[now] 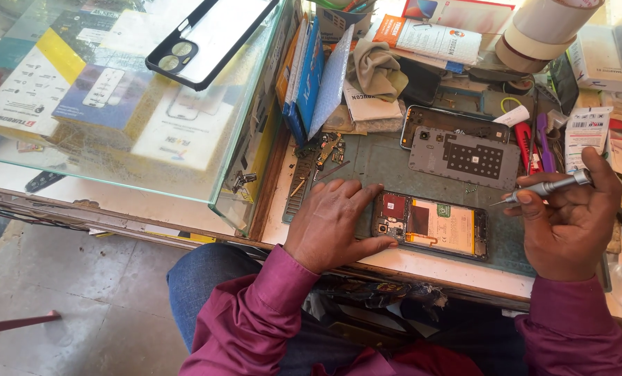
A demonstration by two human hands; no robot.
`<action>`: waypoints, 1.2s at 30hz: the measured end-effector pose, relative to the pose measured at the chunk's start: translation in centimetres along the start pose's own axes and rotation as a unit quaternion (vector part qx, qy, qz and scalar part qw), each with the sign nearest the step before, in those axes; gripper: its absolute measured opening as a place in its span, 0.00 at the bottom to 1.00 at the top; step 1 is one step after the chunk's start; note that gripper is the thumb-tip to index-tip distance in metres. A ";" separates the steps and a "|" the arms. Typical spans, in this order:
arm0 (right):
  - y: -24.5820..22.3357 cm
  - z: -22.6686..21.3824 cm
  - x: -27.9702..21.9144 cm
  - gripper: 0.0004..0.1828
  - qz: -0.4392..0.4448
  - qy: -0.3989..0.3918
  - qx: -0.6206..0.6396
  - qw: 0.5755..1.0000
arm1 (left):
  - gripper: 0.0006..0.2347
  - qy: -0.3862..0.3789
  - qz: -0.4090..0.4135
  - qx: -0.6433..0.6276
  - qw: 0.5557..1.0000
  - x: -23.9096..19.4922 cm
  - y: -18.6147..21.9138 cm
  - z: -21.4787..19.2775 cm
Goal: The person disassembles a smartphone on a cluttered workbench. They use a screwdriver to remove screws, a brush to clean the edges, and a prying tool to separate the screen from the frame. The battery is removed and set aside, and the internal components are exposed.
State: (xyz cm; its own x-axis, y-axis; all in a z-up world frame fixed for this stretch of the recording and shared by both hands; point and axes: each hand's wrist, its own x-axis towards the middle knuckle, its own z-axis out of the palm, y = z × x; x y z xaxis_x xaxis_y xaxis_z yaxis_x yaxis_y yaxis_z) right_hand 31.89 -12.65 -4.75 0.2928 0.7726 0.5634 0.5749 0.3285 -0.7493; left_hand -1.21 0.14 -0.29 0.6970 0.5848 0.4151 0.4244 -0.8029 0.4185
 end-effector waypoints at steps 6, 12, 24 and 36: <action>-0.5 0.9 -0.2 0.39 0.022 0.027 0.072 0.997 | 0.33 0.021 0.029 -0.012 0.999 0.2 -0.3 0.1; -1.6 1.1 0.2 0.38 0.018 0.015 0.049 0.999 | 0.32 -0.020 0.013 0.020 1.000 0.6 0.1 0.0; -3.0 0.9 0.6 0.28 -0.027 -0.034 -0.022 0.999 | 0.32 -0.033 -0.007 0.027 0.999 1.0 0.7 -0.3; -2.8 0.9 0.8 0.33 -0.054 -0.046 -0.013 0.997 | 0.32 -0.026 -0.001 0.023 0.999 0.9 0.6 -0.3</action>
State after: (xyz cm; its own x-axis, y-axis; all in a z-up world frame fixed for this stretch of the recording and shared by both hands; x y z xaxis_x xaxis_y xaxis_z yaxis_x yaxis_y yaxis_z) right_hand 29.79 -12.44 -2.52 0.1570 0.7807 0.6049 0.6193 0.3992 -0.6760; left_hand -0.49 0.22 0.53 0.7246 0.5810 0.3707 0.4519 -0.8067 0.3808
